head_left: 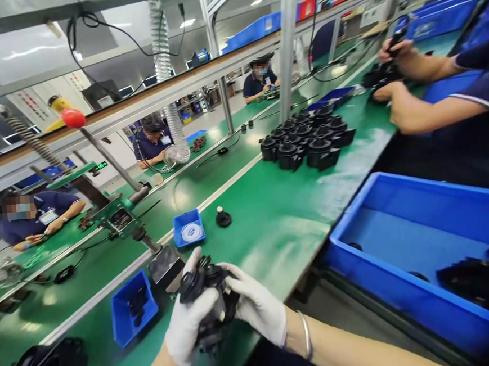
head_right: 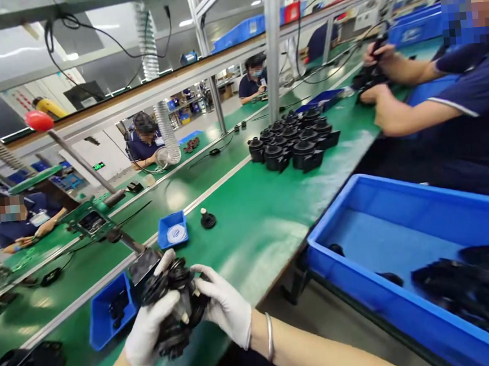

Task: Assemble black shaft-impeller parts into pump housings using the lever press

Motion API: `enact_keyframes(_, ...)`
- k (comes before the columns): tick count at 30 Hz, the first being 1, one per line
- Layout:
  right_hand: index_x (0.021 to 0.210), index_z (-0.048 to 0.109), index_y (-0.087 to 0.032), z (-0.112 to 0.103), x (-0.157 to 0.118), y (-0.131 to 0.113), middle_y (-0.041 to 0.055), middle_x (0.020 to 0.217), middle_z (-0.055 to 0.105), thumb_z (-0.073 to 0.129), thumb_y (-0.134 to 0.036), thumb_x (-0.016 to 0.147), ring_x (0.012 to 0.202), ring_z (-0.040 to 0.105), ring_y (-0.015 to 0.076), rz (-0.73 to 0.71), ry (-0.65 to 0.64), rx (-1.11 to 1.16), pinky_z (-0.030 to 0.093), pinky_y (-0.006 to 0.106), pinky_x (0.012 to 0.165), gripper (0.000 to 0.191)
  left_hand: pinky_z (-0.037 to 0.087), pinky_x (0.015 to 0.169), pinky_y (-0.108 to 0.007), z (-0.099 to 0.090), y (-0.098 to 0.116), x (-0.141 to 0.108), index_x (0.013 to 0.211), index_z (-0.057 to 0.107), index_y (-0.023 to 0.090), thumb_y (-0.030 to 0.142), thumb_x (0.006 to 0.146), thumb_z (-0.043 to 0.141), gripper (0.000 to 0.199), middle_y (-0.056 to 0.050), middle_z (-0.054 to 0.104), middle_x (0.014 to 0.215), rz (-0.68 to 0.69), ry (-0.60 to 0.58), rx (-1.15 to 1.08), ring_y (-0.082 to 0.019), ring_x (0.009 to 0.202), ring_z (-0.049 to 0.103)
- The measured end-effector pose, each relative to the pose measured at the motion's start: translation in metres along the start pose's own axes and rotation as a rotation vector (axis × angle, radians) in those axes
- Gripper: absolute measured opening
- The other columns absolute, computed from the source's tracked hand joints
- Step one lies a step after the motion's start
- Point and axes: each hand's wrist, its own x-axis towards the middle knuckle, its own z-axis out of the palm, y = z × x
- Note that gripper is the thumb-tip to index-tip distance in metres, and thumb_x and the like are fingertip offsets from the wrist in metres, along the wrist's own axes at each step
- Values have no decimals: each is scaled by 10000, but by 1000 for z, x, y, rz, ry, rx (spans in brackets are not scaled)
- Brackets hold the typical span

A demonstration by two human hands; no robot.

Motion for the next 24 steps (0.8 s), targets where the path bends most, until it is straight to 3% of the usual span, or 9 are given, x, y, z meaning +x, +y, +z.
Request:
enact_keyframes(5,1026,553,-282,-24,23,-60,-11,896,596,732,-408,783,765,575,166,-304,203,-128,519,313,649,327,368,1139,-451,54,17,70,1461,360,196,497,735,743,874,-125,511,1435,89,-10,-97,-315,1347,453)
enact_keyframes(8,1014,518,-287,-39,42,-96,-4,906,592,695,-452,765,782,574,182,-466,367,-291,514,297,614,346,360,1147,-411,69,19,92,1481,295,209,515,774,692,867,-115,412,1516,177,-65,-53,-290,1390,399)
enact_keyframes(10,1047,482,-283,-52,55,-117,17,929,584,636,-442,797,799,578,190,-520,436,-368,516,294,608,334,391,1127,-401,66,10,99,1503,235,216,520,876,555,767,-113,330,1562,182,-80,93,-270,1389,406)
enact_keyframes(13,1130,432,-260,-76,77,-147,43,923,564,530,-381,858,764,583,195,-524,519,-501,521,305,576,314,421,1100,-372,46,-13,109,1499,259,213,462,971,351,590,-113,312,1570,154,4,678,-226,1396,400)
enact_keyframes(16,1192,424,-238,-97,98,-171,39,951,565,482,-307,904,717,575,169,-470,592,-697,520,294,549,302,344,1139,-482,21,-37,122,1389,471,191,404,909,478,526,-145,313,1563,130,82,1156,-305,1457,264)
enact_keyframes(19,1154,513,-179,-112,117,-189,38,977,581,548,-284,938,718,573,137,-375,634,-934,523,270,586,242,191,1155,-614,2,-54,134,1242,622,184,292,775,623,479,-169,362,1532,129,62,1302,-407,1465,162)
enact_keyframes(24,1108,604,-149,-116,143,-203,66,1083,613,595,-310,953,878,621,174,-242,614,-1263,558,339,749,224,142,1168,-594,-3,-68,142,1323,566,165,240,762,576,566,-188,513,1414,142,-12,1416,-378,1357,402)
